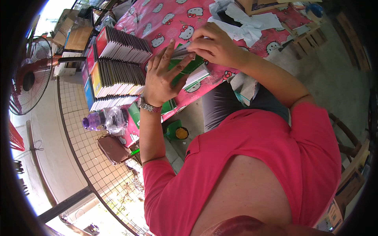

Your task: The person picks up several notebooks, turning them over and handling them one at a time.

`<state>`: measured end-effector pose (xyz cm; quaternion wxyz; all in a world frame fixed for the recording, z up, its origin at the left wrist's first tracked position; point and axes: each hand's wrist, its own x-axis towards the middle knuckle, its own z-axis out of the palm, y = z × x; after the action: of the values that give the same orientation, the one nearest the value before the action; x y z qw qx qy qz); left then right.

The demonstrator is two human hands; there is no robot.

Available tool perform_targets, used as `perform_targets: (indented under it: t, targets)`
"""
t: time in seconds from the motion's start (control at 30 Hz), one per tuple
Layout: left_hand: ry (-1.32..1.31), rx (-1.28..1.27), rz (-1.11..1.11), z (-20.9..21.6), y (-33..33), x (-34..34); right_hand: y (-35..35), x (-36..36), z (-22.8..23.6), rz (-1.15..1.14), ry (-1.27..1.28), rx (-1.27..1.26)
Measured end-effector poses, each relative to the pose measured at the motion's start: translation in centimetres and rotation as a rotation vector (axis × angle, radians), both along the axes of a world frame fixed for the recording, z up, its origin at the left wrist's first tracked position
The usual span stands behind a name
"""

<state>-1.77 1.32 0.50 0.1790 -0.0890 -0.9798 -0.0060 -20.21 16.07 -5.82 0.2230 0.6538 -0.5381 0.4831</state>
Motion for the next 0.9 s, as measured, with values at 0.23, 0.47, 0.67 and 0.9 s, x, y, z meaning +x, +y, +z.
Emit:
perform_targets:
  t: [0.23,0.47,0.67,0.9]
  targets:
    - [0.062,0.006,0.022,-0.9,-0.2,0.2,0.0,1.7,0.5,0.008,-0.211,0.082]
    - [0.141,-0.035,0.107,-2.0,0.1,0.3,6.1,-8.4,-3.2,-0.58,-0.727,-0.101]
    - [0.197,0.009,0.188,-2.5,0.7,-0.2,17.9,-27.4,-17.8,-1.101,-0.59,0.154]
    - [0.33,0.055,0.319,-3.2,2.7,-2.3,15.5,-31.2,-18.9,-1.115,-0.556,0.525]
